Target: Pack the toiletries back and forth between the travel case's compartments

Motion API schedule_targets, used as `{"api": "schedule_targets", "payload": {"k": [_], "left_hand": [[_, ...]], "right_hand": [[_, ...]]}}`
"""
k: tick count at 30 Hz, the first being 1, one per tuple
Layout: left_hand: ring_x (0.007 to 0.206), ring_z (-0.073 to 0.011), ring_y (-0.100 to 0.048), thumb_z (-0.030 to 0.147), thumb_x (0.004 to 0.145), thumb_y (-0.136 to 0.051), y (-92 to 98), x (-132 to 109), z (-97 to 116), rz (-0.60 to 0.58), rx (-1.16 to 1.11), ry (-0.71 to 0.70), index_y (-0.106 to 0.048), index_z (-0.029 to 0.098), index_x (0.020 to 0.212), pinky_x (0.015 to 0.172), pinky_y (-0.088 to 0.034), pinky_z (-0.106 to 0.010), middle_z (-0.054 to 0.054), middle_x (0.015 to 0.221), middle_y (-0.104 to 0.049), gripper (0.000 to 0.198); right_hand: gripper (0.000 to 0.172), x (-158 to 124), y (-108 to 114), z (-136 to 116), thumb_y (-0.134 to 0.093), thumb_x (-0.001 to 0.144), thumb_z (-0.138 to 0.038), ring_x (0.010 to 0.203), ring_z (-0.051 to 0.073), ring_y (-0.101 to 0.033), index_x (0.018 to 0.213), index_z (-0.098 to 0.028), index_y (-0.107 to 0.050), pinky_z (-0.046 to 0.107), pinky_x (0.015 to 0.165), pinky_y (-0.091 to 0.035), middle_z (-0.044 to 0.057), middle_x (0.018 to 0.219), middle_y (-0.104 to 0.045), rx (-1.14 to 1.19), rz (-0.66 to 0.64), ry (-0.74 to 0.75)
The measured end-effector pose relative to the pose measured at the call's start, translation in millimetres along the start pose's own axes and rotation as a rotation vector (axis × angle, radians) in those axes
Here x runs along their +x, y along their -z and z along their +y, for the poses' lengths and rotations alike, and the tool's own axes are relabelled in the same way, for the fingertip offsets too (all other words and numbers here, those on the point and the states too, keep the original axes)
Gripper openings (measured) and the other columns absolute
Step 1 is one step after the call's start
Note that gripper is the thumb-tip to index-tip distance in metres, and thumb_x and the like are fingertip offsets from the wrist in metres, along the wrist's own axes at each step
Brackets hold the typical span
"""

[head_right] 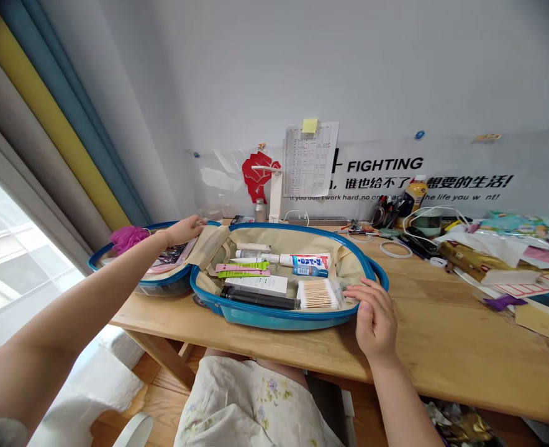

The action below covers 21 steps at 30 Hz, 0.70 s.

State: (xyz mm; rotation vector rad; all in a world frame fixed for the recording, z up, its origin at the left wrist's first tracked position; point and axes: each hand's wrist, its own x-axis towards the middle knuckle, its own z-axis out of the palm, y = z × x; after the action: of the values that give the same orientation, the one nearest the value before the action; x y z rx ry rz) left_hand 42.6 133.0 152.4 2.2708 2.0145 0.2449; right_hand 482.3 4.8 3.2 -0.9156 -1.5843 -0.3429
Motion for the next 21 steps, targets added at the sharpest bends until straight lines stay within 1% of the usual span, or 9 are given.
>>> {"api": "schedule_targets", "payload": {"k": [1, 3, 6, 8, 10, 12, 14, 17, 21], "left_hand": [[0.099, -0.0187, -0.064, 0.036, 0.099, -0.05, 0.3, 2, 18, -0.043, 0.001, -0.054, -0.055, 0.016, 0.129, 0.089, -0.054, -0.039, -0.009, 0.121, -0.063, 0.036], [0.098, -0.0156, -0.065, 0.032, 0.1, -0.045, -6.5, 6, 57, -0.145, 0.009, -0.185, -0.055, 0.02, 0.13, 0.092, -0.051, -0.031, -0.004, 0.119, -0.067, 0.035], [0.107, -0.0166, -0.063, 0.032, 0.094, -0.055, -29.7, 11, 118, -0.291, 0.06, -0.349, -0.064, 0.023, 0.12, 0.096, -0.047, -0.026, 0.0, 0.121, -0.068, 0.029], [0.11, -0.0192, -0.062, 0.032, 0.092, -0.059, -47.6, 16, 151, -0.362, 0.116, -0.397, -0.066, 0.021, 0.114, 0.098, -0.047, -0.03, -0.003, 0.121, -0.068, 0.026], [0.109, -0.0212, -0.062, 0.035, 0.093, -0.059, -63.1, 20, 174, -0.418, 0.178, -0.404, -0.064, 0.017, 0.114, 0.096, -0.05, -0.039, -0.007, 0.12, -0.066, 0.028], [0.107, -0.0216, -0.062, 0.037, 0.094, -0.059, -74.3, 24, 188, -0.457, 0.233, -0.389, -0.061, 0.016, 0.118, 0.093, -0.052, -0.044, -0.009, 0.122, -0.062, 0.032], [0.107, -0.0216, -0.061, 0.037, 0.094, -0.059, -81.2, 27, 195, -0.476, 0.268, -0.369, -0.059, 0.017, 0.121, 0.091, -0.054, -0.043, -0.01, 0.124, -0.06, 0.033], [0.108, -0.0219, -0.06, 0.036, 0.095, -0.059, -86.0, 27, 198, -0.482, 0.271, -0.352, -0.059, 0.018, 0.122, 0.092, -0.053, -0.043, -0.01, 0.126, -0.059, 0.033], [0.104, -0.0209, -0.062, 0.036, 0.095, -0.059, -88.8, 23, 195, -0.499, 0.195, -0.348, -0.058, 0.017, 0.124, 0.088, -0.055, -0.041, -0.01, 0.123, -0.061, 0.035]], "right_hand": [[0.036, 0, 0, 0, -0.035, 0.096, -0.03, 0.104, 0.025, -0.065, 0.086, -0.022, -0.069, 0.048, 0.092, -0.051, 0.008, 0.088, -0.071, 0.0, 0.0, -0.009], [0.036, 0, 0, 0, -0.036, 0.096, -0.032, 0.104, 0.025, -0.065, 0.085, -0.022, -0.069, 0.048, 0.093, -0.051, 0.007, 0.088, -0.071, 0.002, -0.006, -0.02], [0.034, 0, 0, 0, -0.036, 0.096, -0.029, 0.105, 0.025, -0.064, 0.087, -0.022, -0.069, 0.048, 0.093, -0.05, 0.007, 0.089, -0.071, 0.014, -0.005, -0.005], [0.033, 0, 0, -1, -0.037, 0.096, -0.027, 0.105, 0.025, -0.064, 0.087, -0.022, -0.069, 0.047, 0.093, -0.05, 0.007, 0.09, -0.071, 0.019, -0.002, 0.011], [0.033, 0, 1, -1, -0.037, 0.096, -0.027, 0.104, 0.025, -0.064, 0.087, -0.022, -0.069, 0.047, 0.092, -0.05, 0.007, 0.09, -0.071, 0.019, -0.006, 0.011], [0.034, 1, 1, -1, -0.037, 0.096, -0.028, 0.103, 0.025, -0.065, 0.086, -0.022, -0.069, 0.047, 0.092, -0.05, 0.007, 0.089, -0.071, 0.023, -0.012, 0.002], [0.034, 1, 2, -2, -0.037, 0.096, -0.028, 0.102, 0.025, -0.065, 0.086, -0.022, -0.069, 0.046, 0.09, -0.051, 0.007, 0.088, -0.07, 0.027, -0.013, -0.001], [0.033, 1, 1, -1, -0.038, 0.095, -0.028, 0.102, 0.025, -0.065, 0.085, -0.022, -0.069, 0.046, 0.091, -0.051, 0.007, 0.088, -0.071, 0.03, -0.003, -0.002], [0.033, 0, 1, 1, -0.037, 0.095, -0.028, 0.104, 0.025, -0.064, 0.087, -0.022, -0.069, 0.048, 0.092, -0.05, 0.007, 0.089, -0.071, 0.015, -0.008, -0.002]]}}
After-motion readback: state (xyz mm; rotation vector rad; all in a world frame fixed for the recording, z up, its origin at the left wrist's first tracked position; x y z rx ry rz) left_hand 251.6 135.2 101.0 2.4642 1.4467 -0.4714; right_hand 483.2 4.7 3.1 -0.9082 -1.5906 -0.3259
